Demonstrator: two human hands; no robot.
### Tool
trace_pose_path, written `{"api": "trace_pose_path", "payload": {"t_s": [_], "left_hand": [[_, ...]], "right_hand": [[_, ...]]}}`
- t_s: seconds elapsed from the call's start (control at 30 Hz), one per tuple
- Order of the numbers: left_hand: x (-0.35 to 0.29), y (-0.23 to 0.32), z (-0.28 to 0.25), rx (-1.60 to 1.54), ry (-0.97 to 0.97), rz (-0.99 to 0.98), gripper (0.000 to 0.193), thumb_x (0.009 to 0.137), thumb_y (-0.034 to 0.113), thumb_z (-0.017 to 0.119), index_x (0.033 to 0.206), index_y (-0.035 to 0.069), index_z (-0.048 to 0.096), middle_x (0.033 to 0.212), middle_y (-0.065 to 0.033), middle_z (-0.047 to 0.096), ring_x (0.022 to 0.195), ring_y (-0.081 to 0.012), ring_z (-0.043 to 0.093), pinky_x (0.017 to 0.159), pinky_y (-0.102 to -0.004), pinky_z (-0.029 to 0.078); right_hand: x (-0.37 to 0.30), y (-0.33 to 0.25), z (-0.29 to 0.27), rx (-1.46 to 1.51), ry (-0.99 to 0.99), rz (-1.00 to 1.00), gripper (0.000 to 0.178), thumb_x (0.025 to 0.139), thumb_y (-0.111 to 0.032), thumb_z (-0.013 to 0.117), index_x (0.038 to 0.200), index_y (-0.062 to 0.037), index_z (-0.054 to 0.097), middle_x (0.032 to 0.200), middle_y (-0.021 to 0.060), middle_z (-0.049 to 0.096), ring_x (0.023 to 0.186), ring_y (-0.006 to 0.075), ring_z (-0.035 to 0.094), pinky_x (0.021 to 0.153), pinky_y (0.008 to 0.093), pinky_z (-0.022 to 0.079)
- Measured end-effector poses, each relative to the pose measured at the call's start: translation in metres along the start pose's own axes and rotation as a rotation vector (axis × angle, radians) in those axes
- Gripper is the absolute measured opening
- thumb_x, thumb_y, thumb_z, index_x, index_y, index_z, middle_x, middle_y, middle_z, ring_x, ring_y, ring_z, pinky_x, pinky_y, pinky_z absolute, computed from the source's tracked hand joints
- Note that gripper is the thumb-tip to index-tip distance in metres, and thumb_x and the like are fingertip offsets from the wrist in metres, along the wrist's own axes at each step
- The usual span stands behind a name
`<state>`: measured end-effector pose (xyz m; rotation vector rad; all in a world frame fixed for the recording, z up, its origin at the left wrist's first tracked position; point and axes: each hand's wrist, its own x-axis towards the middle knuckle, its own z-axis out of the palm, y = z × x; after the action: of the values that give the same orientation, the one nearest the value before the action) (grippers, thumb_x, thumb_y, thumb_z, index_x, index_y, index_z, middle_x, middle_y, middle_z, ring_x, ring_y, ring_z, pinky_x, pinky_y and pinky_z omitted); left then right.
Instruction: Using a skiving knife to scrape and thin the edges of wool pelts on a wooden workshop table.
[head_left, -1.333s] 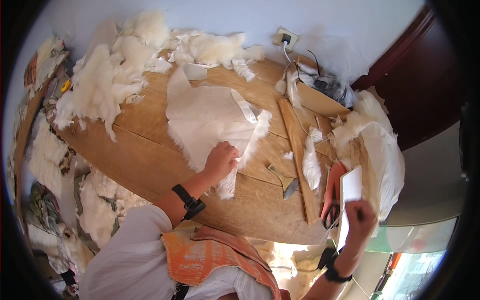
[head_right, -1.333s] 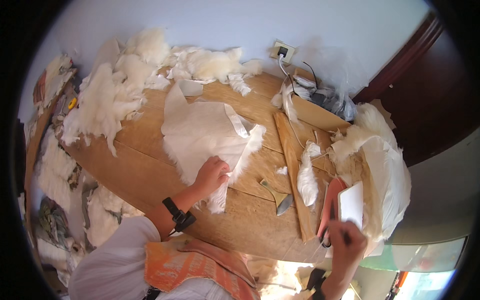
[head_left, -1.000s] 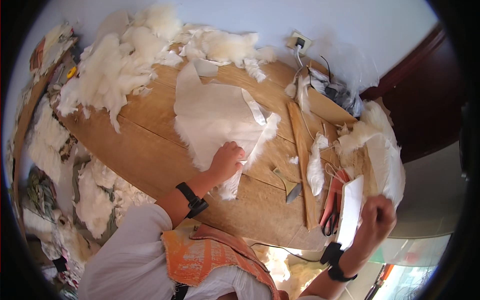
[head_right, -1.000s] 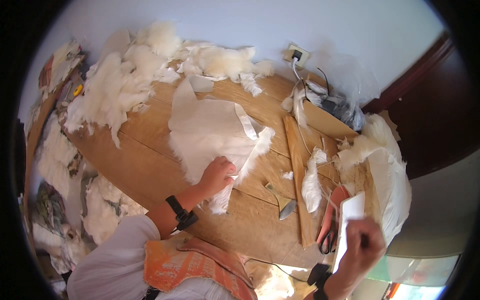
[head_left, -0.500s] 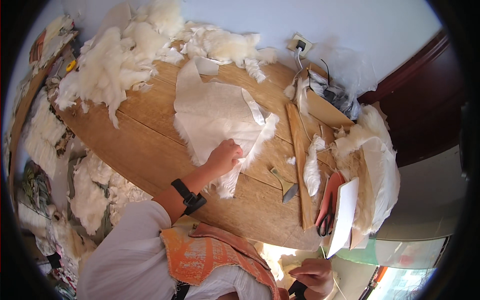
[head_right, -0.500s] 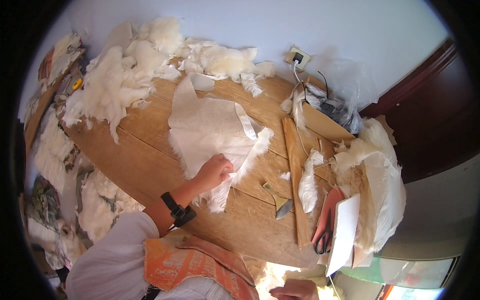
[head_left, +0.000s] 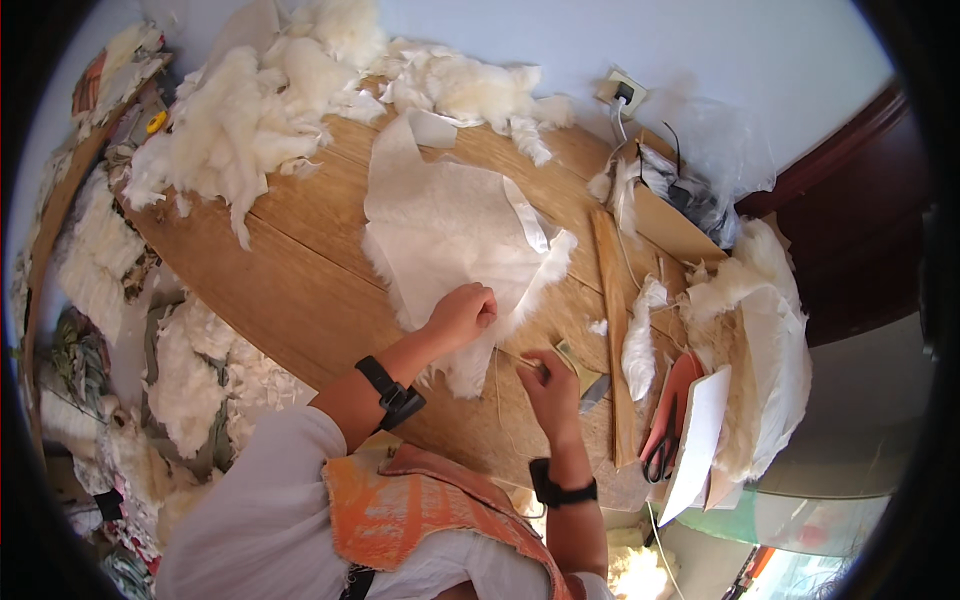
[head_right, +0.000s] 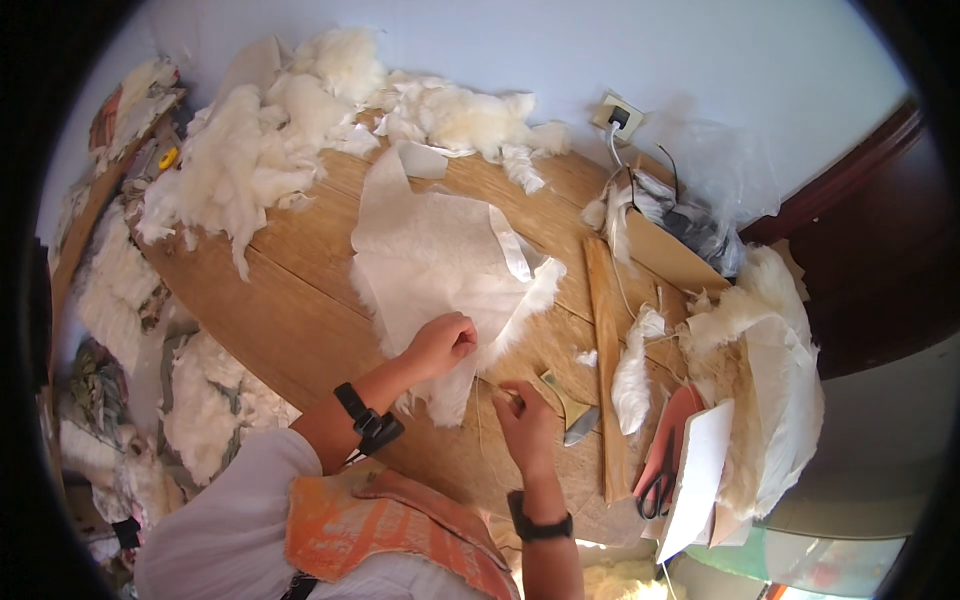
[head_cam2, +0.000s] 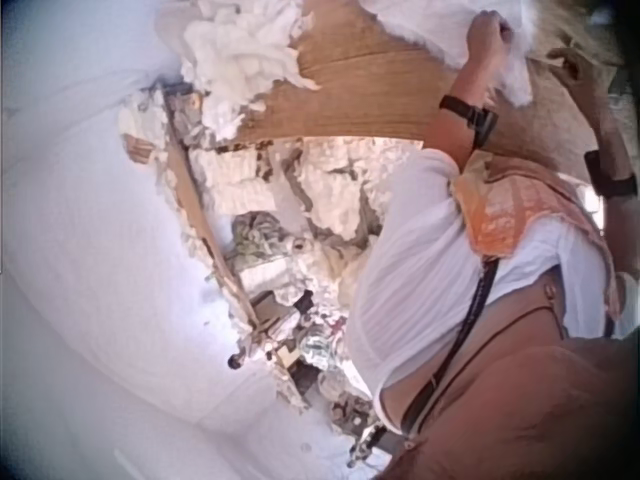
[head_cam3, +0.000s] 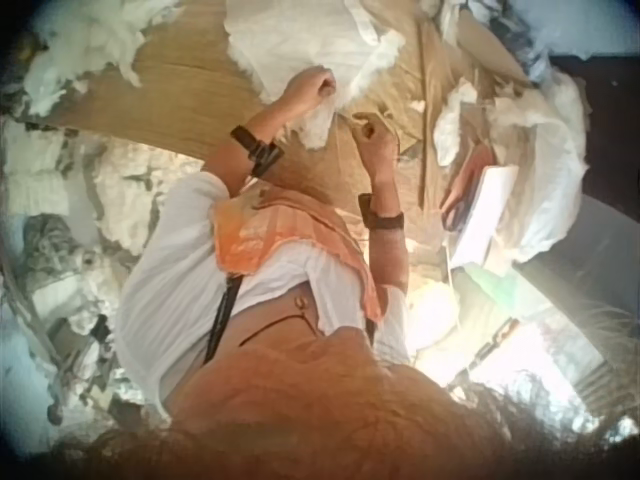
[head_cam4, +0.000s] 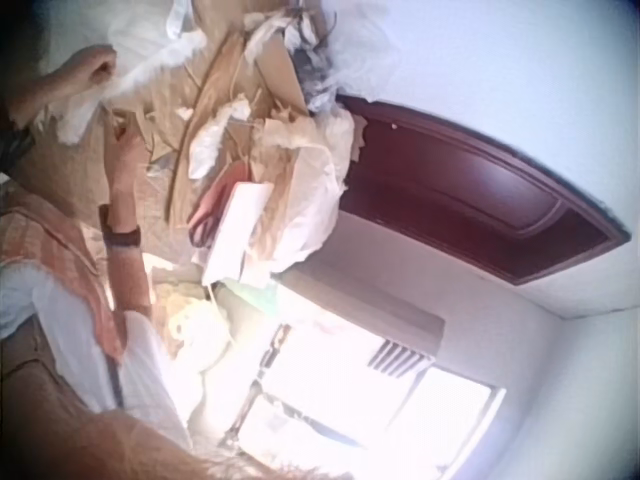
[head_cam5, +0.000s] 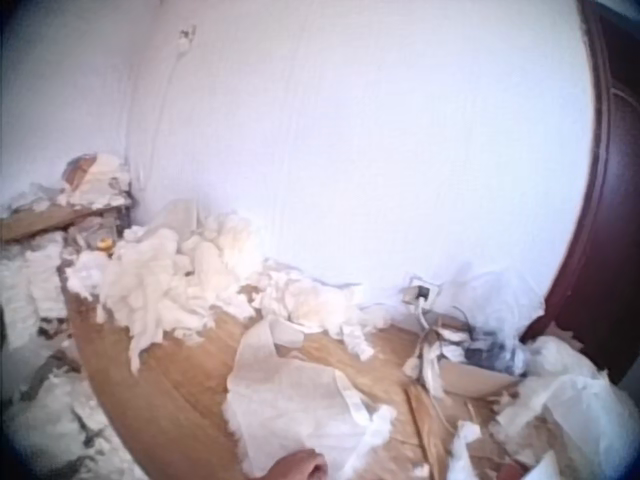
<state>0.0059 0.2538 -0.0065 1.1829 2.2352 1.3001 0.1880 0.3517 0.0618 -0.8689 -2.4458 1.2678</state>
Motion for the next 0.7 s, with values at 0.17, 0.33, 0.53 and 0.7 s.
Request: {"api": "trace_pose_path", "payload": {"t_s": [0.17, 0.33, 0.53, 0.7], "left_hand": [[-0.002, -0.005, 0.000, -0.076, 0.021, 0.008, 0.010, 0.076, 0.004, 0.067, 0.080, 0.003, 0.058, 0.078, -0.0115, 0.060, 0.074, -0.0294, 0.060, 0.066, -0.0375, 0.047], [-0.004, -0.007, 0.007, -0.034, 0.072, 0.042, 0.008, 0.076, 0.003, 0.063, 0.079, 0.004, 0.056, 0.078, -0.0090, 0.060, 0.078, -0.0289, 0.059, 0.068, -0.0380, 0.047], [-0.008, -0.003, 0.011, 0.044, 0.138, 0.042, 0.008, 0.077, 0.002, 0.059, 0.083, 0.006, 0.054, 0.082, -0.0067, 0.060, 0.083, -0.0276, 0.057, 0.069, -0.0381, 0.046], [-0.016, 0.008, -0.005, -0.003, 0.174, 0.187, 0.017, 0.075, -0.004, 0.059, 0.088, 0.007, 0.058, 0.086, -0.0074, 0.059, 0.082, -0.0274, 0.056, 0.070, -0.0368, 0.046]], "right_hand": [[0.032, 0.023, 0.052, 0.043, -0.088, 0.119, 0.020, 0.077, -0.015, 0.074, 0.089, -0.0010, 0.068, 0.060, -0.0014, 0.051, 0.056, 0.0079, 0.045, 0.054, 0.0254, 0.039], [0.024, 0.035, 0.032, 0.055, -0.208, 0.087, 0.017, 0.077, -0.014, 0.073, 0.086, -0.0006, 0.067, 0.061, 0.0008, 0.055, 0.056, 0.0082, 0.047, 0.054, 0.0260, 0.041], [-0.023, -0.004, -0.008, 0.080, -0.528, -0.038, 0.010, 0.079, -0.010, 0.071, 0.085, -0.0041, 0.068, 0.061, 0.0040, 0.056, 0.056, 0.0098, 0.050, 0.053, 0.0264, 0.041], [-0.013, -0.024, 0.007, 0.015, -0.400, -0.458, 0.007, 0.081, -0.006, 0.070, 0.088, -0.0063, 0.068, 0.062, 0.0055, 0.054, 0.055, 0.0092, 0.048, 0.052, 0.0240, 0.040]]}}
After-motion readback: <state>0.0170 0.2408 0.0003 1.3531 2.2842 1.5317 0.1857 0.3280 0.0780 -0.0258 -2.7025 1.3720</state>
